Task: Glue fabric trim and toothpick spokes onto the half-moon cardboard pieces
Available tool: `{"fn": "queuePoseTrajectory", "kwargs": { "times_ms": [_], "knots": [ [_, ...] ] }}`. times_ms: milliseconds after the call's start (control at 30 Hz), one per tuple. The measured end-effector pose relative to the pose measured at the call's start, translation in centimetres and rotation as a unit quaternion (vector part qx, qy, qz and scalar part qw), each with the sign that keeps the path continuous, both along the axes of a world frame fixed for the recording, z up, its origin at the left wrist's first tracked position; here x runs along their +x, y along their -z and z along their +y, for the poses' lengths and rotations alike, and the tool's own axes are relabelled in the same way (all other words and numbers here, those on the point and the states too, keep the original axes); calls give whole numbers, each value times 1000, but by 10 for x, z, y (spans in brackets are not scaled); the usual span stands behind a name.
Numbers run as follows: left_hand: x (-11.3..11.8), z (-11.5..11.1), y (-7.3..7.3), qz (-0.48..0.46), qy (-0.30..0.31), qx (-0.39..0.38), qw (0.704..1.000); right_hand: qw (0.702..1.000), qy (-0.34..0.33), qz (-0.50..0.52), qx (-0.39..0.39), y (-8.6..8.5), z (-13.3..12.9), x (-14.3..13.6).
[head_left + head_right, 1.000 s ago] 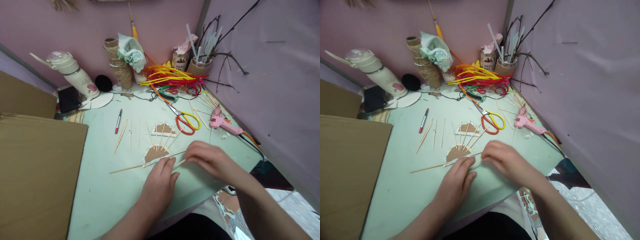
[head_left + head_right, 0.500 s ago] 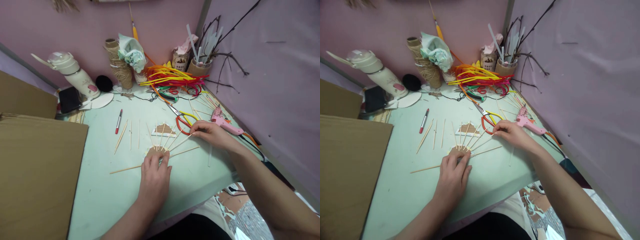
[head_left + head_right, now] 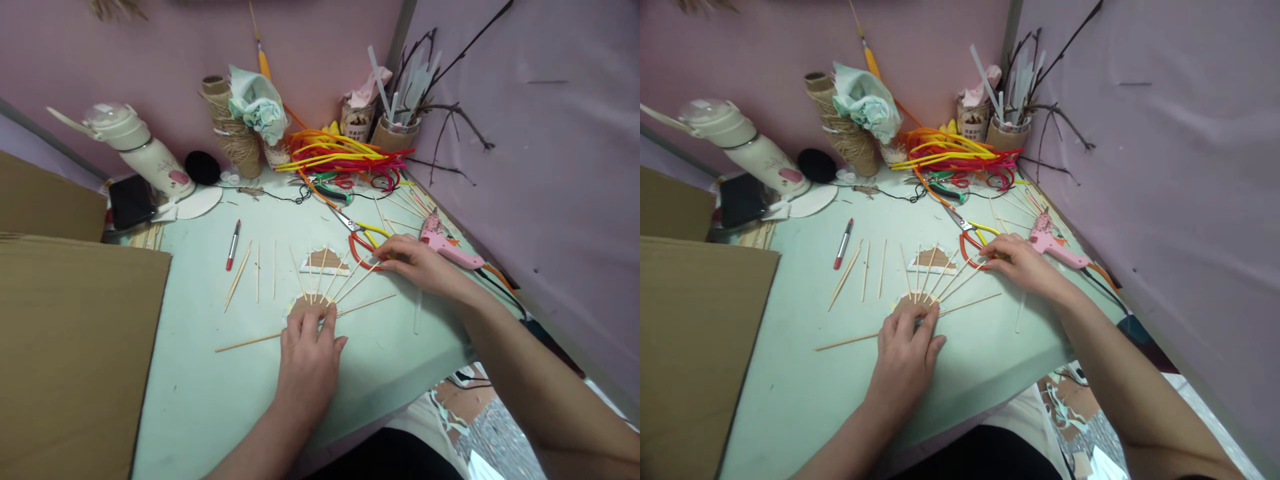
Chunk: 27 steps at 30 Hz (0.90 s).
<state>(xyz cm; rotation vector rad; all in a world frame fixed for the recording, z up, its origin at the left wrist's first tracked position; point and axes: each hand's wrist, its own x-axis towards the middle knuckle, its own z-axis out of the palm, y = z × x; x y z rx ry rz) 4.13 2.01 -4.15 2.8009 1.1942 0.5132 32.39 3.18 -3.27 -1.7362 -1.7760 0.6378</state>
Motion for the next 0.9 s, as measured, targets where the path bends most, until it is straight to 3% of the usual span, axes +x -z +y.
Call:
{"fn": "queuePoseTrajectory", "kwargs": {
  "times_ms": [167, 333, 600, 900],
  "knots": [
    [0, -1, 0, 14, -7, 14, 1000, 997, 37, -66, -6, 0, -12, 5],
    [0, -3, -1, 24, -10, 21, 999, 993, 29, -110, 18, 4, -14, 0],
    [0, -2, -1, 30, -11, 19, 999, 996, -19, -79, 47, 8, -17, -2],
    [0, -2, -3, 27, -5, 8, 1000, 998, -1, -55, 32, 2, -25, -7]
  ]
}}
